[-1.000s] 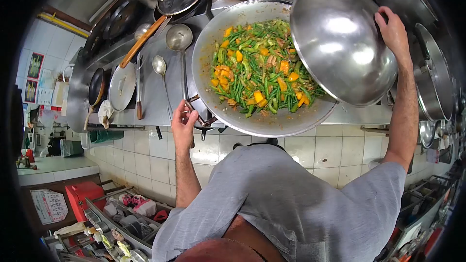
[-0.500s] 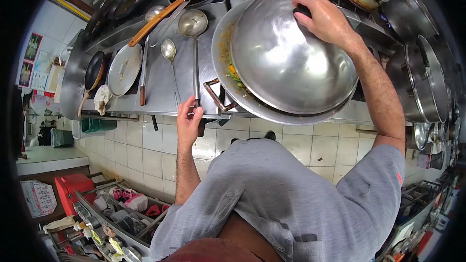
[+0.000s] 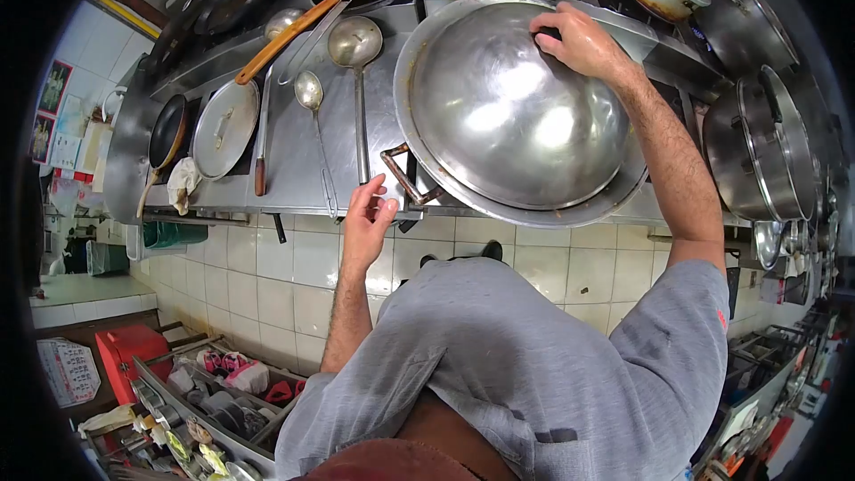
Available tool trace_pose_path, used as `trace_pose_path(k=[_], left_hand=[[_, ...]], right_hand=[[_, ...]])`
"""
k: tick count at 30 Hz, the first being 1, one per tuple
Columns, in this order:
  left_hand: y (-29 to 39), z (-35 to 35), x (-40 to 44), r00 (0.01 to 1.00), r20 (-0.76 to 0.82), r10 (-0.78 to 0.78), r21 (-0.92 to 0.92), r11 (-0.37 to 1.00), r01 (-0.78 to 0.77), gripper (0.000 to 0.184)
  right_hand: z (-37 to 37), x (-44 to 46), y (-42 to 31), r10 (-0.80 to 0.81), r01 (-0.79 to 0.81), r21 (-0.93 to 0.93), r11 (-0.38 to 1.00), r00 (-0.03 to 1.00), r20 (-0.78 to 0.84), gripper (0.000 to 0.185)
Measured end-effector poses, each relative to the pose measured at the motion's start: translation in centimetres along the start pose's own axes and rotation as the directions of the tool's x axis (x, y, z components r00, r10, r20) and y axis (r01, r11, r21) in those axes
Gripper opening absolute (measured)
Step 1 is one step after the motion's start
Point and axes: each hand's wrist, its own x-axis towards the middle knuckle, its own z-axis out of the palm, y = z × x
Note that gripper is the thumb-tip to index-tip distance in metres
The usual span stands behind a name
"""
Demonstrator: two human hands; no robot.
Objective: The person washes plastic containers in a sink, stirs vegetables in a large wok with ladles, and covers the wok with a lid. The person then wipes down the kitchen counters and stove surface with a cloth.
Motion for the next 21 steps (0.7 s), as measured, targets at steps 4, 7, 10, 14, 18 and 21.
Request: trace_pose_path(k=[4,7,10,14,18,21], left_hand=[[-0.1,0.9,0.8,0.999,0.026,0.030,0.024,0.999,-0.031,0.048],[0.1,1.4,1.0,0.999,0.032,0.026,0.054,0.998,-0.027,0.049],[0.0,1.6,0.9,0.999,0.038,0.014,0.035,0.999,-0.016,0.049],[-0.2,1.3,1.0,0.999,0.033,0.002,0.032,0.999,-0.004,0.049],[-0.8,1.1,1.0,0.999,0.048,0.006,0.053,0.999,-0.009,0.049],[-0.9,1.2,0.9,0.998,0.063,0.000,0.032,0.999,-0.002,0.048]], right_hand=[[0.5,-0.3,0.3,0.008,-0.008,-0.041,0.999,1.000,-0.014,0.023],[0.7,-0.3,0.4,0.022,-0.022,-0.061,0.998,1.000,0.006,0.023],[0.5,-0.6,0.4,-0.004,0.002,-0.051,0.999,1.000,-0.024,0.023],[0.2,-0.7,0.4,0.021,-0.025,-0.071,0.997,0.998,-0.058,0.024],[1.5,0.3,2.2,0.064,-0.069,-0.057,0.996,0.994,-0.089,0.024],[1.5,0.5,1.8,0.056,-0.059,-0.035,0.998,0.996,-0.068,0.025]])
